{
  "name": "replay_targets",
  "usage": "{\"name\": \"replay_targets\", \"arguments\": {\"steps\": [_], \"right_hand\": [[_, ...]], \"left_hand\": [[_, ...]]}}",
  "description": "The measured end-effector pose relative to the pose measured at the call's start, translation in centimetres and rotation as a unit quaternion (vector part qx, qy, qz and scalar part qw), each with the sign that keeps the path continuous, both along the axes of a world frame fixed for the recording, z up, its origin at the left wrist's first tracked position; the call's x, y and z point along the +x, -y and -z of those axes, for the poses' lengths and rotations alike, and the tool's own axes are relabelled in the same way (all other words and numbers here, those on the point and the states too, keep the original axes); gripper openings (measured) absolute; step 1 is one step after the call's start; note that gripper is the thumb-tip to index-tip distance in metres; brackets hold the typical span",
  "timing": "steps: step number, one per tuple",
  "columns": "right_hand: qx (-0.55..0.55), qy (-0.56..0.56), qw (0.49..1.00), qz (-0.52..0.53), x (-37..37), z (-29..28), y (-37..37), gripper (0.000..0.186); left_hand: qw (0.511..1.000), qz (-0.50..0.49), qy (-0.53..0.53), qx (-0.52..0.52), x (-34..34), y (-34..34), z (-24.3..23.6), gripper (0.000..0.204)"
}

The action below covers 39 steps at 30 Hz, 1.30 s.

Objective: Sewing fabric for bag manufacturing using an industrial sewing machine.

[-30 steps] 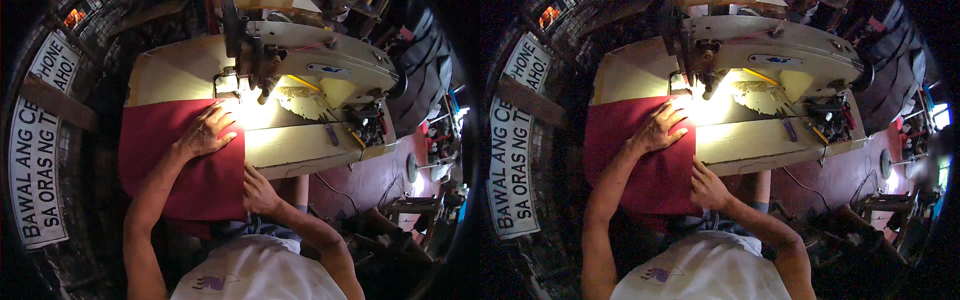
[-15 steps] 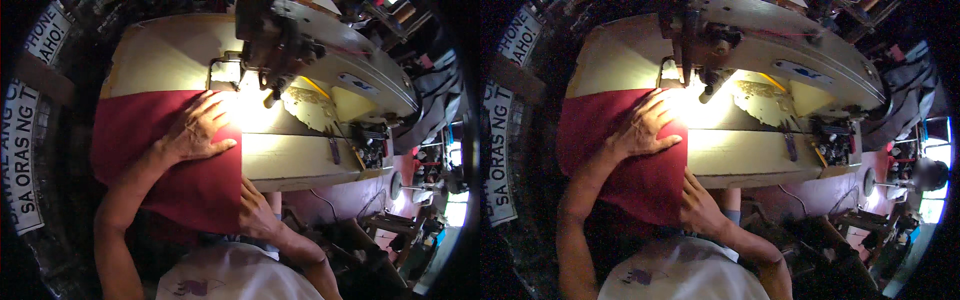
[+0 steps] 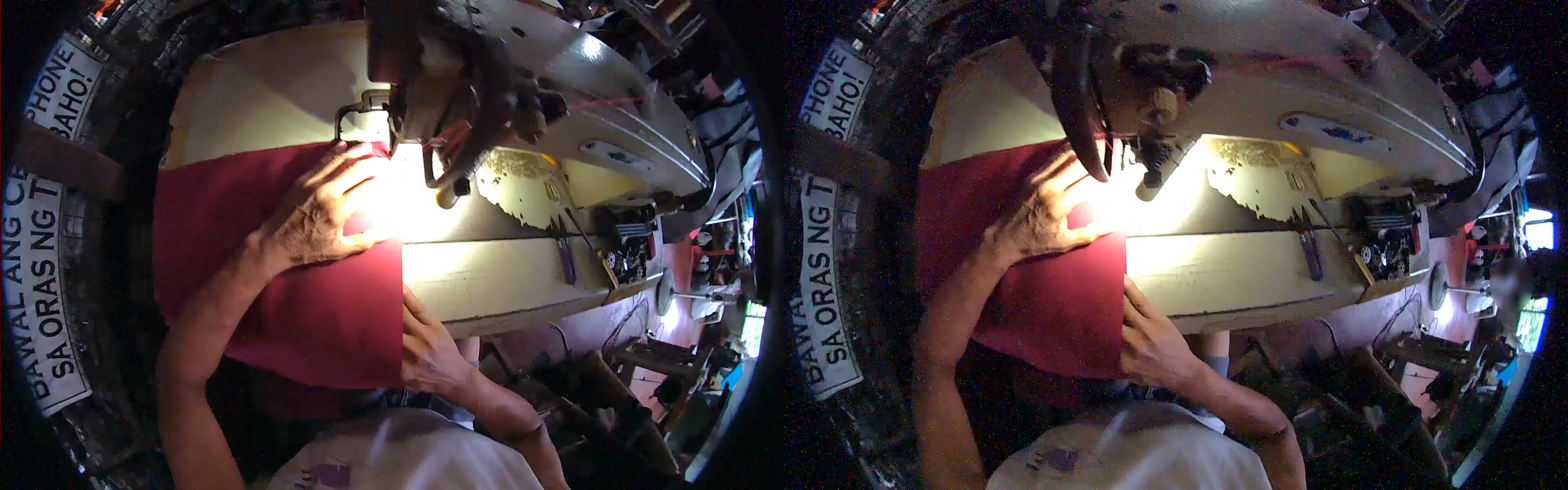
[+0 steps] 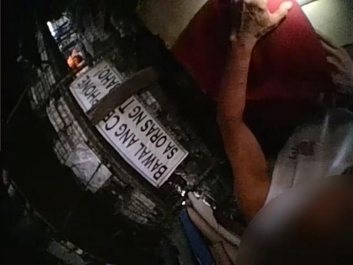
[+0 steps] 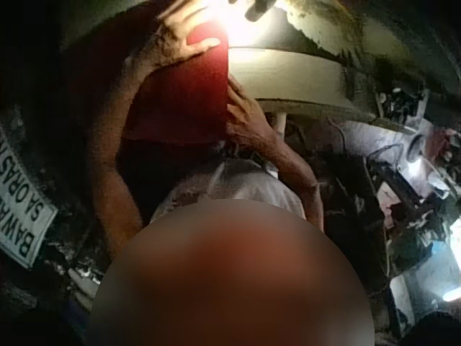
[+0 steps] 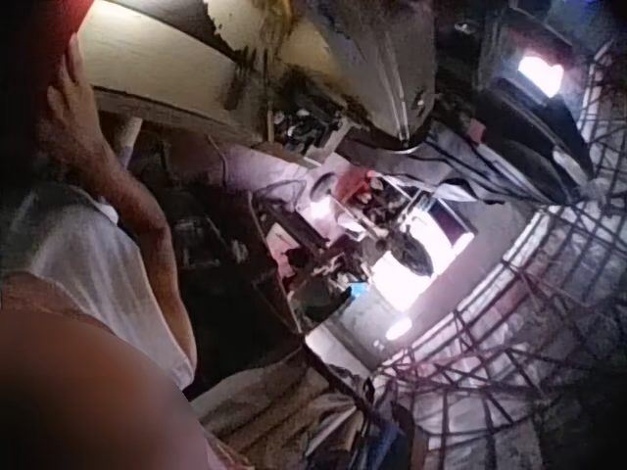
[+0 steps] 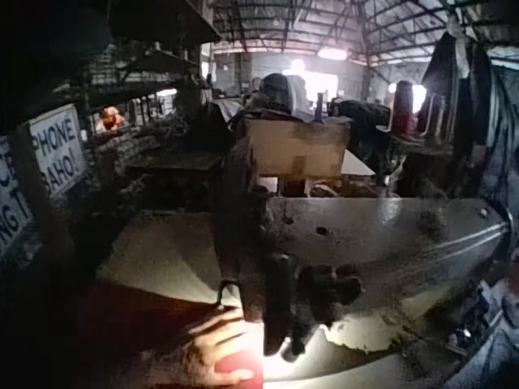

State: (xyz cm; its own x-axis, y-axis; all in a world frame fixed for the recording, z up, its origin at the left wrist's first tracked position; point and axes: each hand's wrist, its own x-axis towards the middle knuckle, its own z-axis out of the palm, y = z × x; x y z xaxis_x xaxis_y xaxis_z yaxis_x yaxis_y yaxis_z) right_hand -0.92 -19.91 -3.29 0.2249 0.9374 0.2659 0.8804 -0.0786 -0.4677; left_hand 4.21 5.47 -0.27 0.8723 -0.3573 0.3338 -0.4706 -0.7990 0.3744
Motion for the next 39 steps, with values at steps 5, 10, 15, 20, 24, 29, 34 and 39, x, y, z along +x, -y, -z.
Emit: {"name": "replay_targets", "arguments": {"steps": [5,10,15,20,24,29,34,39], "right_hand": [[-0.013,0.049,0.998,-0.041,-0.6,0.2,0.8,0.056],[-0.107,0.063,0.990,-0.070,-1.6,0.4,1.2,0.058],[-0.042,0.016,0.998,-0.052,-1.7,0.1,0.6,0.070],[-0.043,0.030,0.998,-0.045,-1.8,-0.3,0.6,0.066],[-0.083,0.007,0.995,-0.063,-1.8,-0.1,0.8,0.070],[-0.024,-0.098,0.994,-0.037,-1.4,-0.3,0.2,0.068],[-0.065,-0.026,0.997,-0.037,0.5,-1.8,-0.5,0.068],[-0.058,-0.087,0.994,-0.017,1.7,-1.7,-1.1,0.069]], "left_hand": [[0.997,-0.032,-0.013,0.073,-1.9,1.2,-0.7,0.057],[0.996,-0.037,-0.046,0.060,-5.2,2.6,-1.1,0.051],[0.997,-0.073,-0.023,0.016,-5.7,3.2,-0.4,0.047],[0.998,-0.065,-0.004,0.020,-5.2,3.0,-0.3,0.046],[0.998,-0.050,0.004,0.034,-4.7,2.7,-0.5,0.046],[0.999,-0.031,-0.021,0.030,-4.0,2.3,-0.8,0.053],[0.999,-0.036,-0.003,0.019,-2.4,1.6,-0.7,0.052],[0.999,-0.037,-0.004,-0.002,-1.0,1.1,-0.3,0.055]]}}
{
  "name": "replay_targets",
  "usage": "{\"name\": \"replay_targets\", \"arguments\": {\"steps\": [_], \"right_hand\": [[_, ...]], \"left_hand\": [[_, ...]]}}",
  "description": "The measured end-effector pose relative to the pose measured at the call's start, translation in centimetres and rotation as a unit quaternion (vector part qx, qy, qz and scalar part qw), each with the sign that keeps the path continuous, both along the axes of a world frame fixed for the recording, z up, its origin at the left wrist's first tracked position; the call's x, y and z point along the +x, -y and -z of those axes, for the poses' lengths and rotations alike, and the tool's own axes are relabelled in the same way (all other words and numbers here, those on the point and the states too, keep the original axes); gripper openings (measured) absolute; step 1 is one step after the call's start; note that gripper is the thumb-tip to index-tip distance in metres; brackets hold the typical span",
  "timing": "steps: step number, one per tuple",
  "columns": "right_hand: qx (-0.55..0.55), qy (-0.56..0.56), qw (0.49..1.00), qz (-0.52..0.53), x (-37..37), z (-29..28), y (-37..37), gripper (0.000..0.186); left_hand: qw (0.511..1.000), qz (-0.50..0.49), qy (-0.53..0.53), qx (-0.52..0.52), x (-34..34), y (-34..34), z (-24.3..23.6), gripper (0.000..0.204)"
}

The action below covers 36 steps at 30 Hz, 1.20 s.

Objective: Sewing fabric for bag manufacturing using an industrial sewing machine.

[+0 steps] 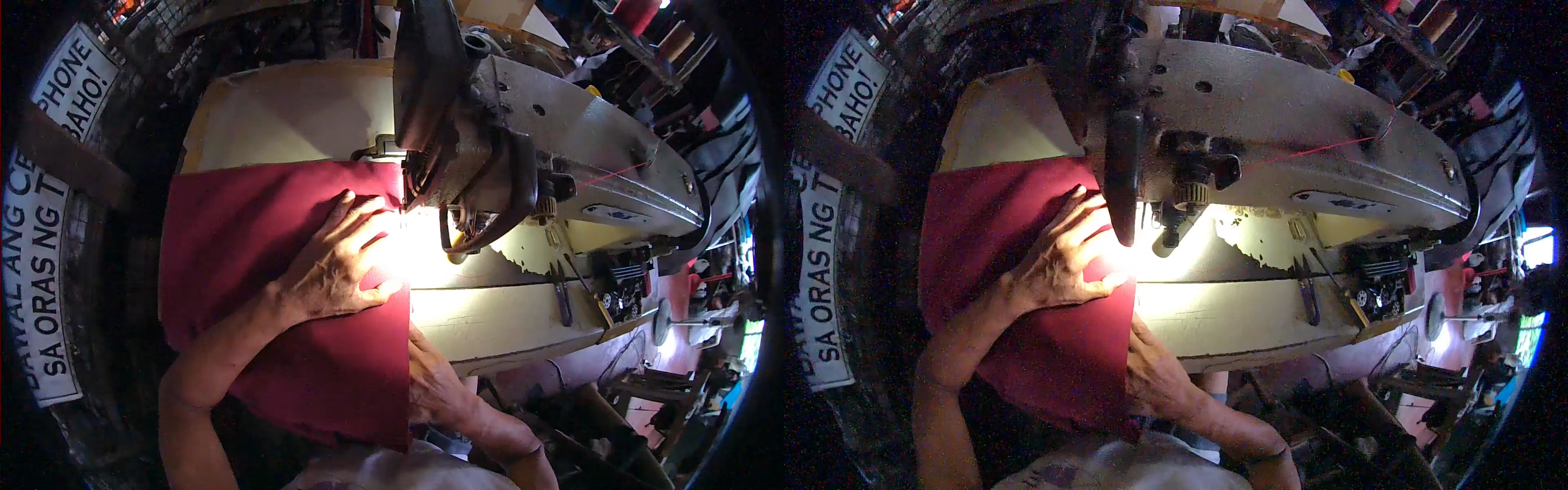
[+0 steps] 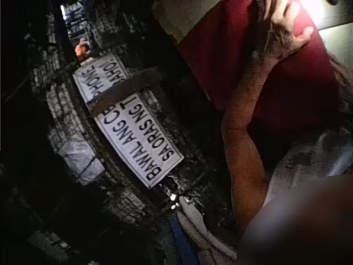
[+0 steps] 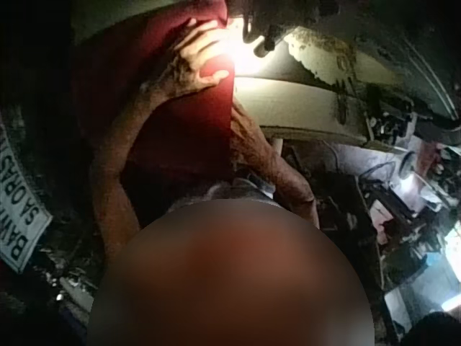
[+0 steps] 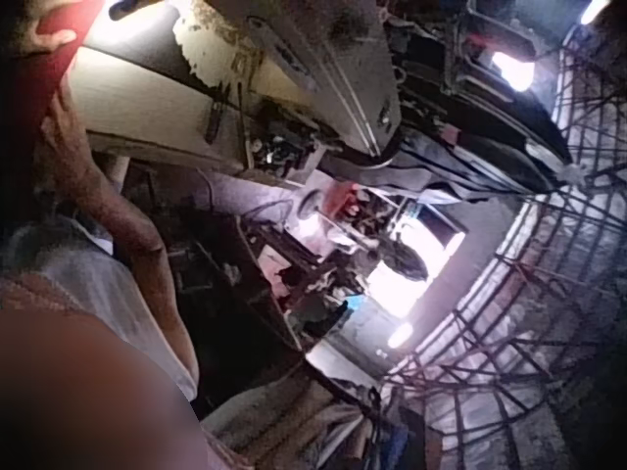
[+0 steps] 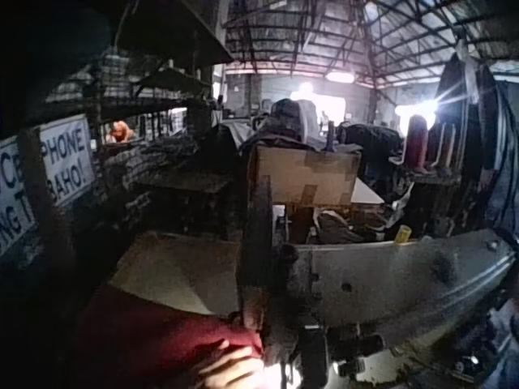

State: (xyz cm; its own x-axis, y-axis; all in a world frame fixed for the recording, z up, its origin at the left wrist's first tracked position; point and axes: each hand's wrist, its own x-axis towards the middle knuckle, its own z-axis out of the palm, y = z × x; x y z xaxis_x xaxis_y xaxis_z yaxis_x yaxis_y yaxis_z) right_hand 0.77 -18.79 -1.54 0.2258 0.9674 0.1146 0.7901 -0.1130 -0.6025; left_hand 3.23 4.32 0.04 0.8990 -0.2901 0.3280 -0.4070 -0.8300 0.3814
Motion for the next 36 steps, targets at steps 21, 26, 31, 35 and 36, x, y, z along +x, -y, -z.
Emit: {"name": "replay_targets", "arguments": {"steps": [21,26,31,35,36], "right_hand": [[0.090,0.003,0.995,0.049,-0.6,1.7,0.6,0.055],[0.091,0.018,0.995,0.045,-0.8,0.8,0.7,0.066],[0.061,0.092,0.993,0.037,-1.1,0.7,0.8,0.068],[0.045,0.106,0.993,0.020,-1.0,1.3,0.4,0.066],[0.056,0.051,0.997,0.028,-1.1,1.3,0.3,0.066]], "left_hand": [[0.995,0.018,-0.086,0.053,-2.3,0.3,-2.4,0.057],[0.998,0.005,-0.048,0.038,-3.4,0.8,-1.0,0.049],[0.997,0.020,-0.023,0.066,-3.4,0.6,-0.6,0.039],[0.999,0.008,-0.010,0.049,-3.3,0.9,-0.3,0.035],[0.999,0.017,-0.009,0.042,-3.3,0.8,-0.3,0.038]]}}
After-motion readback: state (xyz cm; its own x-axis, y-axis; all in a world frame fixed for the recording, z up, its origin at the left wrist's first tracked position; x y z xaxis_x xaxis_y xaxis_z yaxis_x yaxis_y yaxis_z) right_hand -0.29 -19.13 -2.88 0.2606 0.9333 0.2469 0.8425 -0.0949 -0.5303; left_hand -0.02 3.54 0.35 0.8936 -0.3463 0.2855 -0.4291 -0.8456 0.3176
